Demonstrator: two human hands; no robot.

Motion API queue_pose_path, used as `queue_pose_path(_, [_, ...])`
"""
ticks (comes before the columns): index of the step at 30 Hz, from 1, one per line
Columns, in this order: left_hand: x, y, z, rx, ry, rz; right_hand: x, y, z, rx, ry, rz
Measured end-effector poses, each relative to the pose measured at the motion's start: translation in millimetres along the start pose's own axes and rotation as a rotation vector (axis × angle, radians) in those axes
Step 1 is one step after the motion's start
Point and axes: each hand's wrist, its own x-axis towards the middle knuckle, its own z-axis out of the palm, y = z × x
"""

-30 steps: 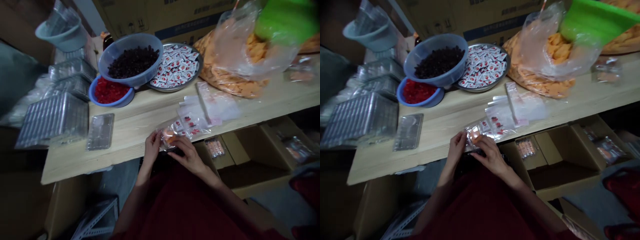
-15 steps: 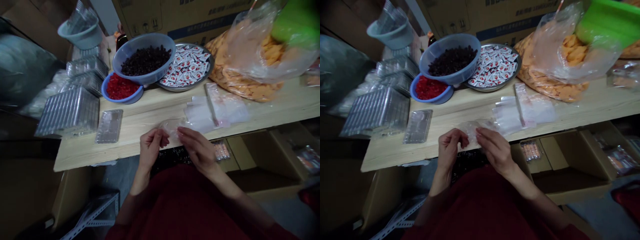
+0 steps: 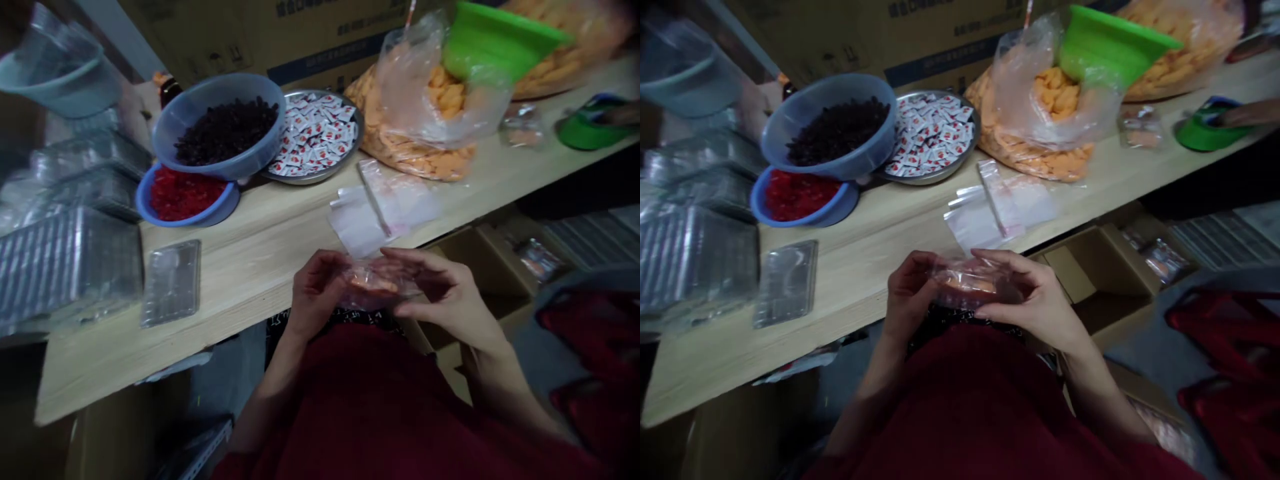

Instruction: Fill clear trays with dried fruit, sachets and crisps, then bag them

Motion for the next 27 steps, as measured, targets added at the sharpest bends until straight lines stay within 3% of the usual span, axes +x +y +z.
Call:
queue_pose_path(3, [-4,-5,27.7,0.018,-0.143,-0.025,-17,-9,-18,-0.227,0.024,-0.015])
queue_pose_path(7, [-5,-10,55.3,-0.018,-0.376,-0.065,-47,-8,-48,-0.294,0.177,0.079])
queue_pose_path(10, [-3,-14,55.6,-0.003,-0.343,-0.051,-82,3,-91,-0.421,0.366,0.221])
queue_pose_path(13, [-1,-21,39.7,0.068,-0.272,-0.093,-116,30,-140,-0.570,0.565,0.333])
queue_pose_path(17, [-4,-32,16.9,0.129,-0.163,-0.204,-127,107,-185,-0.789,0.758,0.406])
queue_pose_path(20, [-9,-37,7.7,0.177,-0.094,-0.278,-109,183,-194,-0.835,0.900,0.571])
queue_pose_path(23, [-13,-40,1.4,0.217,-0.062,-0.318,-84,254,-180,-0.761,0.900,0.644])
queue_pose_path(27, [-19,-40,-10.5,0.241,0.017,-0.329,-59,323,-135,-0.603,0.846,0.705])
